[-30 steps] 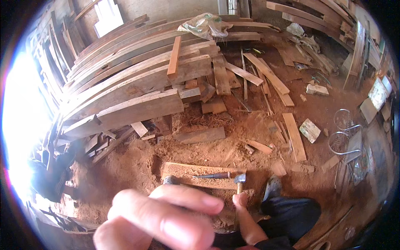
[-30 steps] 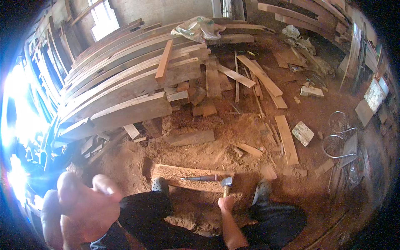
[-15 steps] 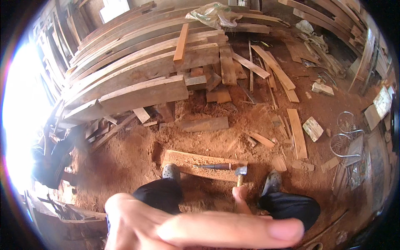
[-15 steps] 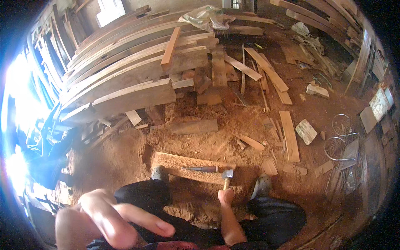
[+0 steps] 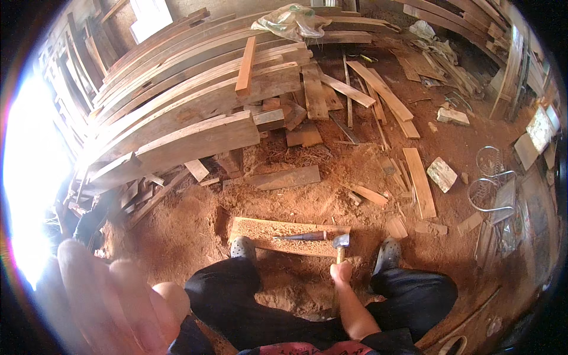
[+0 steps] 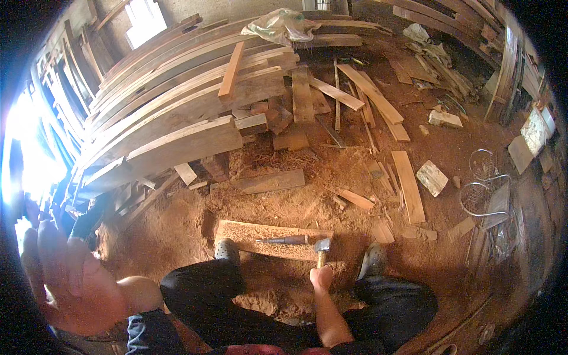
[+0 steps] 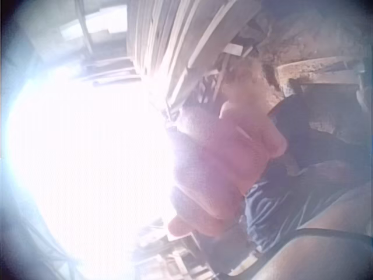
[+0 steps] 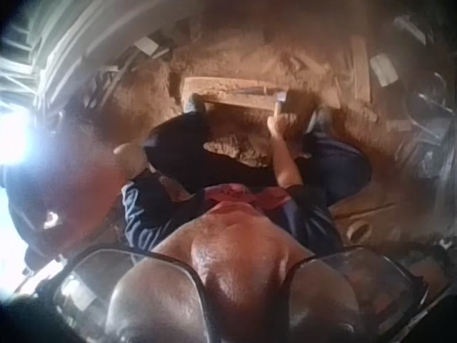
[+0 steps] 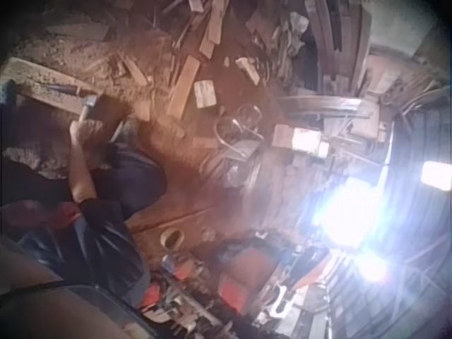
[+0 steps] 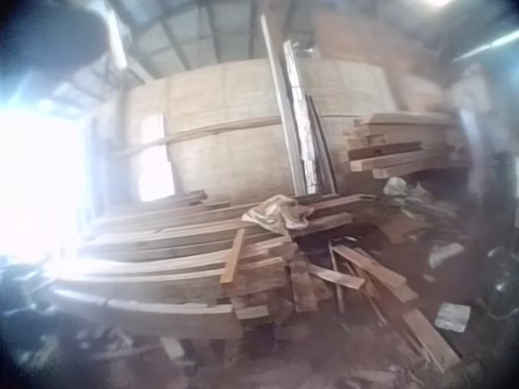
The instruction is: The person sits on the floor and uses a chisel and hammer to carve a rectangular wooden plank. They repeatedly strike the chisel to remove wood chips, gradually shaping the plank's surface.
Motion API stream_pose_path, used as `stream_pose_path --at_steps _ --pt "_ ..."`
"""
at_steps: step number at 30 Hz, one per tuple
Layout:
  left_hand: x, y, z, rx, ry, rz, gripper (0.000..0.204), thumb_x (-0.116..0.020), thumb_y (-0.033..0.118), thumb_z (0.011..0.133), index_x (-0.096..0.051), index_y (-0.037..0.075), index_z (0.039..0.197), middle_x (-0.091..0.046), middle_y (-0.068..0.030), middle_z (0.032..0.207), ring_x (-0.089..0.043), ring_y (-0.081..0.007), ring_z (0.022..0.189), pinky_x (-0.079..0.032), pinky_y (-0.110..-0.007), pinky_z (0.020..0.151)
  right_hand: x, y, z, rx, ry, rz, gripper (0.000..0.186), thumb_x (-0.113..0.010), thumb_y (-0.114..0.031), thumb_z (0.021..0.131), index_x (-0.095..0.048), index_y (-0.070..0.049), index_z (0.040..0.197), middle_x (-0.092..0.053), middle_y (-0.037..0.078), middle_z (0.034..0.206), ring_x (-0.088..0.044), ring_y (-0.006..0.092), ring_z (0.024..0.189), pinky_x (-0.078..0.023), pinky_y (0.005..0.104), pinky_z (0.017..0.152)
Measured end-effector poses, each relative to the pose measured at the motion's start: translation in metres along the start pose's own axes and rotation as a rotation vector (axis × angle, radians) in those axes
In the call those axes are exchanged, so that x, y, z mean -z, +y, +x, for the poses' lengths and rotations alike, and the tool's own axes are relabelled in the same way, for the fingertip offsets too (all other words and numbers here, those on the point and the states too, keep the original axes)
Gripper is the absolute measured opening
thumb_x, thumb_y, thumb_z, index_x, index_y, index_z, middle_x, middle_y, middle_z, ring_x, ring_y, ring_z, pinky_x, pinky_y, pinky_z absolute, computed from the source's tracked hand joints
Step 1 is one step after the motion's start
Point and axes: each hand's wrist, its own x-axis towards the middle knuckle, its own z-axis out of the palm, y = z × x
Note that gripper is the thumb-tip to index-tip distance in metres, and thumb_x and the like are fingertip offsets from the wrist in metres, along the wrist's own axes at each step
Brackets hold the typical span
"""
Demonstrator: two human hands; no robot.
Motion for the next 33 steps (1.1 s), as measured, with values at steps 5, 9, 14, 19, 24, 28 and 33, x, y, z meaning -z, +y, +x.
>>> stream_pose_path --at_steps 5,9,14,19,24,28,33 --pt "-0.009 0.0 0.004 0.17 -0.239 0.044 0.025 -0.056 0.014 0.079 -0.052 0.007 0.102 -0.052 -0.0097 0.086 -0.049 -0.0198 0.072 -0.043 -0.032 0.063 -0.008 -0.007 -0.011 0.068 0.03 -0.05 0.023 -0.057 -0.011 0.071 -0.063 0.009 0.081 -0.064 0.027 0.079 -0.065 0.0372 0.075 -0.052 0.0412 0.065" --pt "-0.018 0.0 -0.003 0.256 -0.23 0.028 0.013 -0.058 0.017 0.081 -0.057 0.008 0.091 -0.055 -0.0093 0.079 -0.051 -0.0186 0.073 -0.041 -0.03 0.063 -0.017 0.012 0.008 0.077 0.049 -0.068 0.021 -0.056 -0.009 0.071 -0.063 0.009 0.08 -0.064 0.025 0.075 -0.066 0.033 0.067 -0.051 0.0398 0.056" --pt "-0.025 0.006 -0.009 0.364 -0.21 -0.038 0.014 -0.06 0.021 0.085 -0.063 0.01 0.077 -0.06 -0.0087 0.071 -0.055 -0.017 0.074 -0.038 -0.028 0.063 -0.016 0.015 0.012 0.054 0.053 0.003 0.022 -0.055 -0.009 0.072 -0.062 0.009 0.083 -0.064 0.025 0.074 -0.066 0.0322 0.065 -0.051 0.0394 0.054" --pt "-0.037 0.01 -0.018 0.396 -0.028 -0.133 0.025 -0.053 0.025 0.089 -0.06 0.01 0.07 -0.058 -0.0071 0.065 -0.053 -0.0169 0.064 -0.038 -0.028 0.058 -0.002 -0.009 -0.013 -0.019 -0.068 -0.001 0.026 -0.058 -0.013 0.071 -0.063 0.006 0.087 -0.064 0.025 0.089 -0.062 0.0401 0.088 -0.05 0.0432 0.079" --pt "-0.066 0.018 0.012 0.488 0.046 0.058 0.03 -0.05 0.026 0.09 -0.056 0.01 0.065 -0.054 -0.006 0.062 -0.051 -0.0178 0.062 -0.036 -0.029 0.054 -0.013 0.004 0.003 0.05 0.03 -0.011 0.021 -0.057 -0.009 0.07 -0.062 0.008 0.082 -0.064 0.024 0.079 -0.065 0.0344 0.065 -0.052 0.0411 0.059" --pt "-0.048 0.006 0.01 0.466 -0.082 0.165 0.03 -0.05 0.026 0.09 -0.056 0.01 0.066 -0.054 -0.0057 0.063 -0.051 -0.0182 0.064 -0.036 -0.03 0.055 -0.008 -0.014 -0.02 0.042 -0.03 -0.023 0.023 -0.058 -0.012 0.07 -0.063 0.006 0.082 -0.064 0.026 0.082 -0.065 0.0364 0.074 -0.052 0.0422 0.067" --pt "-0.031 -0.035 -0.003 0.42 -0.155 0.151 0.028 -0.05 0.026 0.09 -0.056 0.009 0.068 -0.055 -0.0057 0.065 -0.052 -0.0187 0.066 -0.037 -0.031 0.057 0.011 -0.013 -0.013 0.052 -0.033 -0.054 0.027 -0.06 -0.017 0.07 -0.064 0.005 0.086 -0.064 0.024 0.088 -0.063 0.0385 0.086 -0.051 0.0434 0.076"
